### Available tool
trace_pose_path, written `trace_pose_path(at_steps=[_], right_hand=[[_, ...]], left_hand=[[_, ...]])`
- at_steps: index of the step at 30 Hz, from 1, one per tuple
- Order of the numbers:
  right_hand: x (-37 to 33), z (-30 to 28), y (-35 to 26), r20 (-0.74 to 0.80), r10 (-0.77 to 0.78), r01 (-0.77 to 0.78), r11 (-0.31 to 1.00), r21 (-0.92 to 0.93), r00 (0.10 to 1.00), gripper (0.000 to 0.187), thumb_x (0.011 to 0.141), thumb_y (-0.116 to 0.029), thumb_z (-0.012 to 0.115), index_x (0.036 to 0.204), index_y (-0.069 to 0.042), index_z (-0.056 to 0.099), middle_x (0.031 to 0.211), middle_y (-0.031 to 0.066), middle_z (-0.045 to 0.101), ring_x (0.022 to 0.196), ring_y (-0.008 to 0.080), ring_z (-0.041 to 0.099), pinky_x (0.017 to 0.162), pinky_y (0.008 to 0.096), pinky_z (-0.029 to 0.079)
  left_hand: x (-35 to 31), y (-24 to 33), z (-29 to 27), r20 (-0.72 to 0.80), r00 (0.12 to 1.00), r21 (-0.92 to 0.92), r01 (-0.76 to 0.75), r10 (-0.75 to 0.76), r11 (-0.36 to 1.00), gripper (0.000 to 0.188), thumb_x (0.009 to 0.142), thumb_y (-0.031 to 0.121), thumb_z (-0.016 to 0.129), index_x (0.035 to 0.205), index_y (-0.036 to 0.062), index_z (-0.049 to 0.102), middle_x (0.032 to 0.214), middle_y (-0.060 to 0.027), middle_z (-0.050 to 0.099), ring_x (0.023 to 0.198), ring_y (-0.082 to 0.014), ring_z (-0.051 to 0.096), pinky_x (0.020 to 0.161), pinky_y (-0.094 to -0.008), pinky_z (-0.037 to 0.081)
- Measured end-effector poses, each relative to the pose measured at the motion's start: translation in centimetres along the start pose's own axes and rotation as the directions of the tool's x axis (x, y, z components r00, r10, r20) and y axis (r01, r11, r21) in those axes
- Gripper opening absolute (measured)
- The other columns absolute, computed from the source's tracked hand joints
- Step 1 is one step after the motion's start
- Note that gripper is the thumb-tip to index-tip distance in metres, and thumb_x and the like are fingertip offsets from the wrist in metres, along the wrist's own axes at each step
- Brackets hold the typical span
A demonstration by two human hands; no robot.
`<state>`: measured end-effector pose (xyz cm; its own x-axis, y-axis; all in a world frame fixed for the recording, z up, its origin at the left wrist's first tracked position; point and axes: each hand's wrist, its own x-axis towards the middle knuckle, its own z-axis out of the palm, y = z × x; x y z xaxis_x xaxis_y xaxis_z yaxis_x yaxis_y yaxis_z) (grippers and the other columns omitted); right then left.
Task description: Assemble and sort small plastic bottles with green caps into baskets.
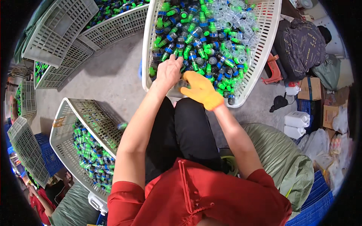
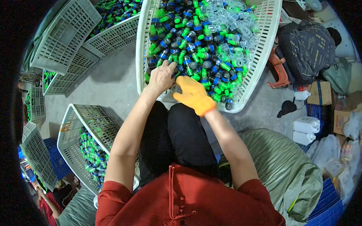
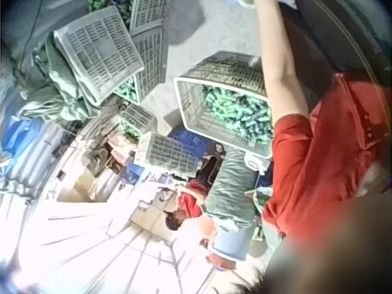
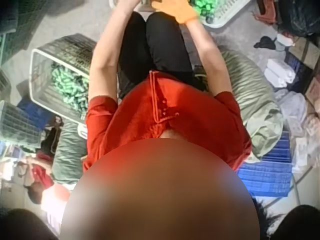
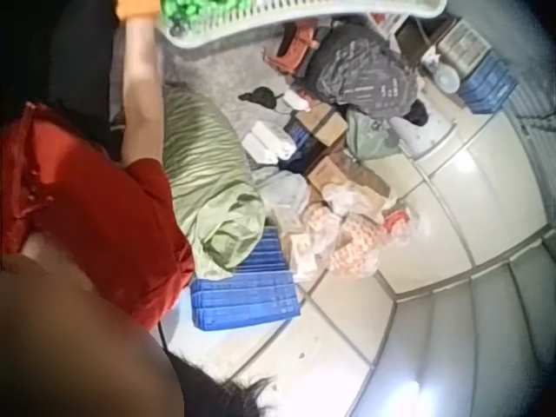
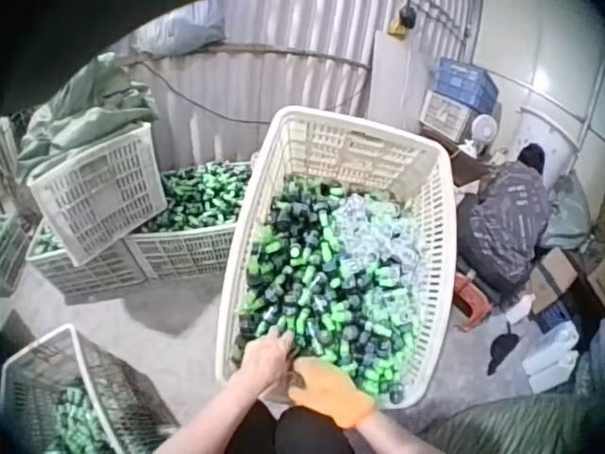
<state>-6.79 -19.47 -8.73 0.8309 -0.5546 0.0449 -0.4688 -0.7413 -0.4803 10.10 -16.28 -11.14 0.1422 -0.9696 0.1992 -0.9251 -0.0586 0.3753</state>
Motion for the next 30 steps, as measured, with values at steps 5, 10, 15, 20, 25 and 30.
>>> trace_pose_path(at_steps=[5, 10, 15, 20, 25, 30], right_hand=[[-5.1, -3.5, 0.1, -0.052, 0.363, -0.293, 0.823, 0.487, 0.93, 0.034, 0.078, -0.021, 0.069, 0.106, -0.006, 0.055, 0.094, 0.0141, 0.061, 0.089, 0.0345, 0.06, 0.077, 0.0419, 0.049], [-5.3, -4.2, -3.7, -0.282, -0.048, 0.136, 0.944, 0.301, 0.958, 0.037, 0.078, -0.018, 0.071, 0.108, -0.005, 0.054, 0.093, 0.0149, 0.061, 0.086, 0.0348, 0.06, 0.075, 0.0413, 0.048], [-7.8, -6.3, -6.6, -0.212, -0.375, 0.361, 0.927, -0.107, 0.902, 0.038, 0.079, -0.02, 0.072, 0.108, -0.002, 0.055, 0.086, 0.0146, 0.06, 0.079, 0.0344, 0.059, 0.069, 0.0417, 0.047], [-9.2, -6.2, -9.5, -0.049, -0.223, 0.223, 0.975, -0.003, 0.974, 0.037, 0.081, -0.021, 0.072, 0.107, -0.001, 0.055, 0.079, 0.0107, 0.059, 0.069, 0.0256, 0.06, 0.059, 0.0362, 0.047], [-9.9, -4.8, -12.0, 0.395, 0.19, -0.438, 0.381, 0.814, 0.899, 0.036, 0.083, -0.021, 0.071, 0.108, -0.002, 0.054, 0.075, 0.0051, 0.057, 0.064, 0.0148, 0.058, 0.052, 0.03, 0.046], [-7.9, -4.8, -15.7, -0.174, -0.146, 0.191, 0.941, 0.279, 0.974, 0.031, 0.084, -0.018, 0.07, 0.106, -0.003, 0.053, 0.07, 0.0037, 0.054, 0.057, 0.0144, 0.056, 0.051, 0.0298, 0.045]], left_hand=[[-1.9, 1.6, -3.1, 0.251, 0.901, -0.731, 0.417, -0.355, 0.541, 0.035, 0.083, 0.021, 0.071, 0.105, 0.0044, 0.05, 0.074, -0.008, 0.057, 0.062, -0.0195, 0.062, 0.055, -0.0323, 0.05], [-7.8, 5.8, -4.8, 0.393, 0.842, -0.904, 0.427, -0.37, 0.012, 0.033, 0.09, 0.031, 0.063, 0.105, 0.0053, 0.049, 0.07, -0.0021, 0.052, 0.052, -0.0105, 0.054, 0.049, -0.027, 0.046], [-10.8, 8.1, -3.7, 0.291, 0.789, -0.884, 0.438, -0.541, 0.165, 0.041, 0.097, 0.041, 0.05, 0.098, -0.0005, 0.055, 0.071, -0.0131, 0.061, 0.065, -0.019, 0.06, 0.06, -0.0351, 0.048], [-13.8, 12.1, -6.2, -0.02, 0.787, -0.934, 0.205, -0.616, 0.293, 0.028, 0.094, 0.027, 0.057, 0.092, -0.0006, 0.056, 0.07, -0.0118, 0.059, 0.062, -0.0151, 0.057, 0.057, -0.0322, 0.045], [-15.8, 10.3, -8.5, -0.409, 0.802, -0.813, -0.103, -0.436, 0.573, 0.021, 0.091, 0.019, 0.061, 0.087, 0.0003, 0.054, 0.064, -0.003, 0.056, 0.058, -0.0096, 0.053, 0.053, -0.0278, 0.043], [-17.8, 7.6, -10.8, -0.1, 0.761, -0.947, 0.125, -0.642, 0.296, 0.024, 0.091, 0.022, 0.06, 0.083, 0.0, 0.055, 0.066, -0.0091, 0.059, 0.057, -0.0103, 0.056, 0.051, -0.0312, 0.044]])
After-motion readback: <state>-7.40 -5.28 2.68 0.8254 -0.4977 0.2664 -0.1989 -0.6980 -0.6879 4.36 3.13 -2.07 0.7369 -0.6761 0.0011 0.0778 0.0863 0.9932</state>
